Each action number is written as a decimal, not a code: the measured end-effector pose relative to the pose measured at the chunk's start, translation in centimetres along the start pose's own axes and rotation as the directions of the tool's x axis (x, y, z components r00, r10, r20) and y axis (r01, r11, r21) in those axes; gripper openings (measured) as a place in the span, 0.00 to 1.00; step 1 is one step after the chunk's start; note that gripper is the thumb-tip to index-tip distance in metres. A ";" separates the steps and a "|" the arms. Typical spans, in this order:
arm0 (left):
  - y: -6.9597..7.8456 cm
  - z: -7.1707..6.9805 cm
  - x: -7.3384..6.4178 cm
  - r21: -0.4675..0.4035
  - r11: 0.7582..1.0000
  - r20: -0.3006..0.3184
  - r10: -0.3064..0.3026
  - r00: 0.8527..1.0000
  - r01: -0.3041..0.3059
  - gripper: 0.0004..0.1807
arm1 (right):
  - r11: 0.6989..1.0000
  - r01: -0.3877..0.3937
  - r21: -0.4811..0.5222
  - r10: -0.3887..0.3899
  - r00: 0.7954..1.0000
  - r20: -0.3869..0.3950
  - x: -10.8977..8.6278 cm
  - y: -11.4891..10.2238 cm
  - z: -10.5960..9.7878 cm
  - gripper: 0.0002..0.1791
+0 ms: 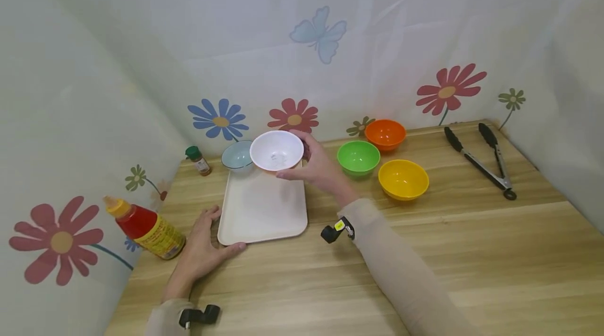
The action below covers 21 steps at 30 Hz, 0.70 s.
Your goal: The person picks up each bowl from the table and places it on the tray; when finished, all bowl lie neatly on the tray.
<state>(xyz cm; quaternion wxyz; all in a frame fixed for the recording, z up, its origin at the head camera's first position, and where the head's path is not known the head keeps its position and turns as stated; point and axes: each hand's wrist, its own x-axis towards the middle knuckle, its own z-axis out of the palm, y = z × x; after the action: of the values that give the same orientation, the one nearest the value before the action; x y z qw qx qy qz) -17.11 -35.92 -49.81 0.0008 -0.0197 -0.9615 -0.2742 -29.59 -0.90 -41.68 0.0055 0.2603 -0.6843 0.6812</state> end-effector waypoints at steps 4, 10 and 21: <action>-0.1 -0.1 -0.2 0.000 1.000 0.001 0.004 1.000 -0.004 0.72 | 1.000 -0.018 0.004 0.018 1.000 0.011 0.3 0.4 2.0 0.56; -0.5 -0.2 -0.4 -0.015 0.999 -0.019 0.031 0.999 -0.031 0.71 | 0.999 -0.022 0.024 0.021 0.999 0.048 0.4 0.5 4.9 0.54; 0.2 -0.2 -0.1 -0.027 0.998 -0.021 0.053 0.998 -0.054 0.67 | 0.998 -0.043 0.037 0.040 0.997 0.063 0.8 0.8 8.1 0.56</action>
<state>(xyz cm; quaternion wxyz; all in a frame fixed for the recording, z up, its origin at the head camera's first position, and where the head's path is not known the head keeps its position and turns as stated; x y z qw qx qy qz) -17.00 -35.88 -49.49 0.0175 -0.0426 -0.9567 -0.2875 -27.80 -8.81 -42.72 -0.0349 0.2673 -0.6763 0.6855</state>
